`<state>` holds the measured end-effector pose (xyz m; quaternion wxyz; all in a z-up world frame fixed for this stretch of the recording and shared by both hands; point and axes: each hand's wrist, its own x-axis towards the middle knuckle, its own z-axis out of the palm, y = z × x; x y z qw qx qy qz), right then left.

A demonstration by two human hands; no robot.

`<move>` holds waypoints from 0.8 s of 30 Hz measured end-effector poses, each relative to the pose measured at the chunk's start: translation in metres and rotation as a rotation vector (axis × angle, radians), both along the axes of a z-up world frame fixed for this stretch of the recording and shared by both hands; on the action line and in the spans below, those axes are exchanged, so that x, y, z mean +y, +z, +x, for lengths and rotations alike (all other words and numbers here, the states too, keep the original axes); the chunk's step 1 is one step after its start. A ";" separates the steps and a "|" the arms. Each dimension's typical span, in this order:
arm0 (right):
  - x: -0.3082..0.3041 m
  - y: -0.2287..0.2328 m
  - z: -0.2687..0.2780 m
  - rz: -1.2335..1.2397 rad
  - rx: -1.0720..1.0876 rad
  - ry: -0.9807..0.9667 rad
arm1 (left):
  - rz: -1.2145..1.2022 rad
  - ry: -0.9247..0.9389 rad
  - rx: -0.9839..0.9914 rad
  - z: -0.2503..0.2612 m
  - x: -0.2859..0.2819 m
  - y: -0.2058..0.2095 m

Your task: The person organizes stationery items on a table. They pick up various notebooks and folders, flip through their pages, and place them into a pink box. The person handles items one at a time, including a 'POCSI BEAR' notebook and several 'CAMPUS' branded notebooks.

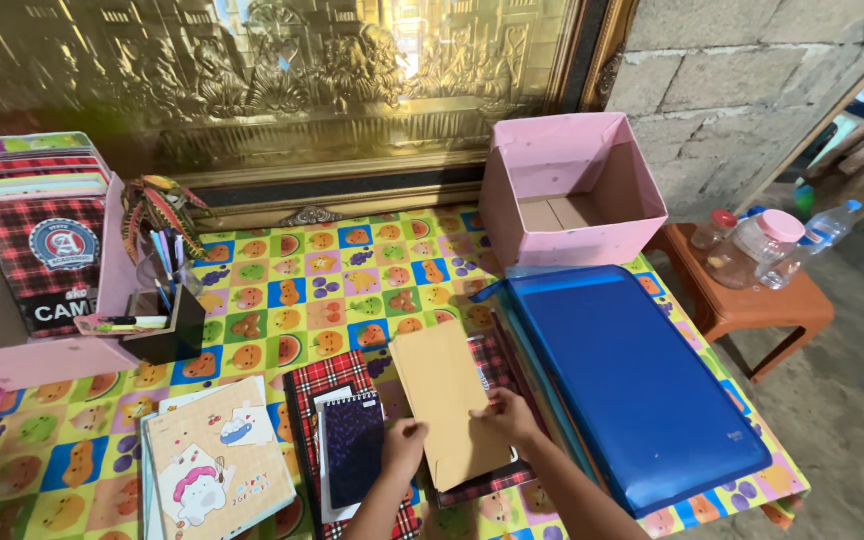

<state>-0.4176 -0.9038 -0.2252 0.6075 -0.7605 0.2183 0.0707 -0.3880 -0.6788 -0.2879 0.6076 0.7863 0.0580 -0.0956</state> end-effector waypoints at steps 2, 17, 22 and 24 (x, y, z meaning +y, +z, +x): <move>0.001 0.017 0.002 0.136 0.034 -0.013 | -0.351 0.019 0.238 -0.001 0.006 0.004; 0.019 0.080 0.009 0.361 -0.029 -0.094 | -0.679 0.081 0.145 -0.006 0.021 0.126; 0.027 0.098 0.008 0.426 -0.047 -0.061 | -0.665 0.080 0.248 -0.011 0.032 0.159; 0.037 0.101 0.005 0.471 -0.057 -0.044 | -0.646 0.059 0.240 -0.012 0.036 0.159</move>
